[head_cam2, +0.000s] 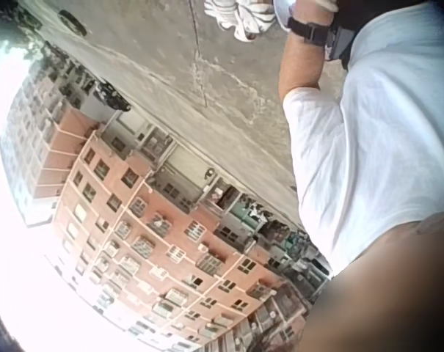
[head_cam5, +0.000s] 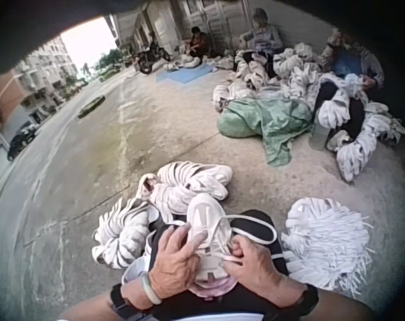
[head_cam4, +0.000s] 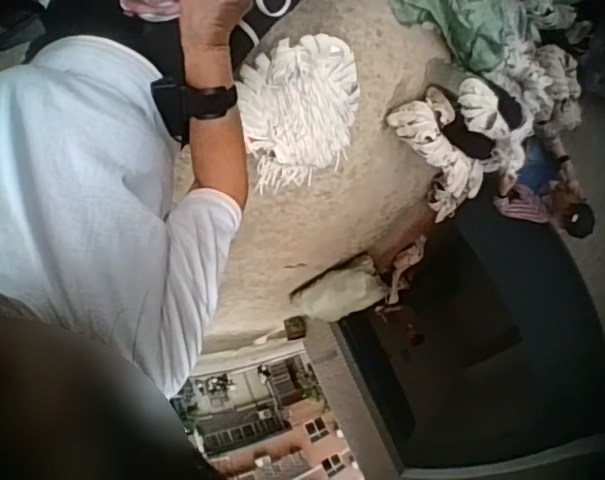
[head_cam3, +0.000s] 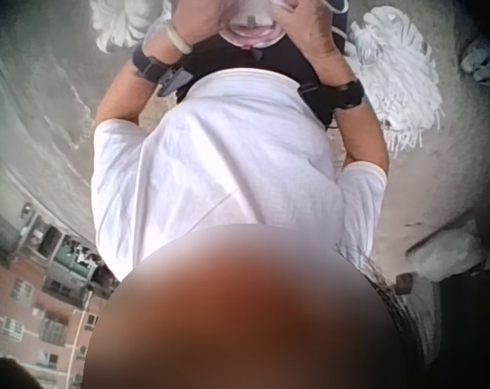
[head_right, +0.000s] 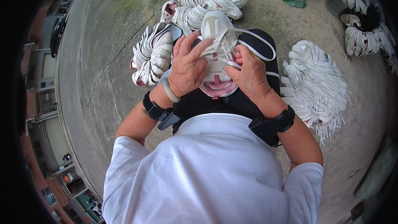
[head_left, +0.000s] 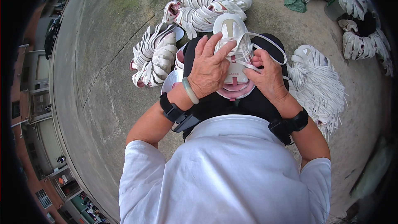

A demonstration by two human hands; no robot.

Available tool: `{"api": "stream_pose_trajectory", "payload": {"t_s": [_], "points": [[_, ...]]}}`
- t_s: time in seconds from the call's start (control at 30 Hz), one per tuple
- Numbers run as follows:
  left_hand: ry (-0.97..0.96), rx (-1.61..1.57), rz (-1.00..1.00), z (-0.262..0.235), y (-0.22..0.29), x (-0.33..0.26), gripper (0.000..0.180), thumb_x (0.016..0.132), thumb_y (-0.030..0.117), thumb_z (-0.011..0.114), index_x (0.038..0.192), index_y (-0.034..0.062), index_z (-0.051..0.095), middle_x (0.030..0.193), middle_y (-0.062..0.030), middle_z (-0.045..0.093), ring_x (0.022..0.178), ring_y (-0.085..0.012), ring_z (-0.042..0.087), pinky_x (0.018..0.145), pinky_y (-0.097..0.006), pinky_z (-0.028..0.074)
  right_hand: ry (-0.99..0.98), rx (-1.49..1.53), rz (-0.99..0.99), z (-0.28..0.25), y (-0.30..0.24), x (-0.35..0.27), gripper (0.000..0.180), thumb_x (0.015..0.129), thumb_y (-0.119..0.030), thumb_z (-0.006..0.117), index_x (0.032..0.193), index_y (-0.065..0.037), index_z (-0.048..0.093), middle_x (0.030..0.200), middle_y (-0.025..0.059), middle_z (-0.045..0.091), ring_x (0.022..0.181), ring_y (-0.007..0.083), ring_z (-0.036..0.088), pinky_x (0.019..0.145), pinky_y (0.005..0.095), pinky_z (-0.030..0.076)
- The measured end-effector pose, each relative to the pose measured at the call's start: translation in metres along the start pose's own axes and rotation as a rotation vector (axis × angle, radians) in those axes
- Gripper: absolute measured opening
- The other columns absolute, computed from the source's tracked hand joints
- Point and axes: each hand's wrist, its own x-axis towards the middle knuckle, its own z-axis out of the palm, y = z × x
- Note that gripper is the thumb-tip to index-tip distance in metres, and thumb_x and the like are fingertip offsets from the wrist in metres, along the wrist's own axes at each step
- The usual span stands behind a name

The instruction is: Lacing a pair of white and pink sneakers.

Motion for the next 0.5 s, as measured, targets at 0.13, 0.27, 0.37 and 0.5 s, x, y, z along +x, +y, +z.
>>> {"api": "stream_pose_trajectory", "payload": {"t_s": [0.13, 0.27, 0.37, 0.5], "points": [[-0.042, 0.034, -0.279, -0.028, -0.033, -0.088, 0.009, 0.062, 0.005, 0.056, 0.069, 0.0038, 0.051, 0.120, -0.0139, 0.050, 0.113, -0.0389, 0.042, 0.093, -0.051, 0.031, 0.007, 0.015, 0.023, -0.003, 0.004, -0.009, 0.062, 0.066, -0.018, 0.074, 0.115, 0.003, 0.042, 0.085, 0.0156, 0.060, 0.076, 0.0246, 0.062, 0.068, 0.0328, 0.051], [-0.274, 0.388, -0.848, -0.048, -0.075, -0.238, 0.009, 0.062, 0.008, 0.054, 0.068, 0.0018, 0.056, 0.116, -0.0113, 0.052, 0.112, -0.0330, 0.043, 0.094, -0.047, 0.031, 0.011, 0.050, -0.026, 0.001, 0.007, -0.014, 0.070, 0.066, -0.018, 0.074, 0.120, 0.006, 0.036, 0.087, 0.0170, 0.059, 0.078, 0.0259, 0.062, 0.068, 0.0327, 0.052], [-0.476, 0.572, -1.164, -0.059, -0.083, -0.308, 0.014, 0.065, 0.012, 0.057, 0.075, 0.0055, 0.063, 0.115, -0.0064, 0.053, 0.106, -0.0283, 0.047, 0.090, -0.046, 0.034, 0.020, 0.024, -0.068, 0.001, 0.005, -0.011, 0.072, 0.067, -0.019, 0.073, 0.122, 0.007, 0.034, 0.087, 0.0167, 0.059, 0.077, 0.0257, 0.062, 0.068, 0.0336, 0.051], [-0.626, 0.446, -1.118, -0.046, -0.074, -0.261, 0.014, 0.068, 0.018, 0.060, 0.078, 0.0094, 0.064, 0.104, -0.0038, 0.058, 0.100, -0.0268, 0.050, 0.086, -0.046, 0.035, -0.062, -0.052, 0.062, -0.007, -0.003, -0.001, 0.067, 0.071, -0.017, 0.069, 0.125, 0.005, 0.035, 0.089, 0.0155, 0.059, 0.079, 0.0229, 0.061, 0.068, 0.0320, 0.050]]}}
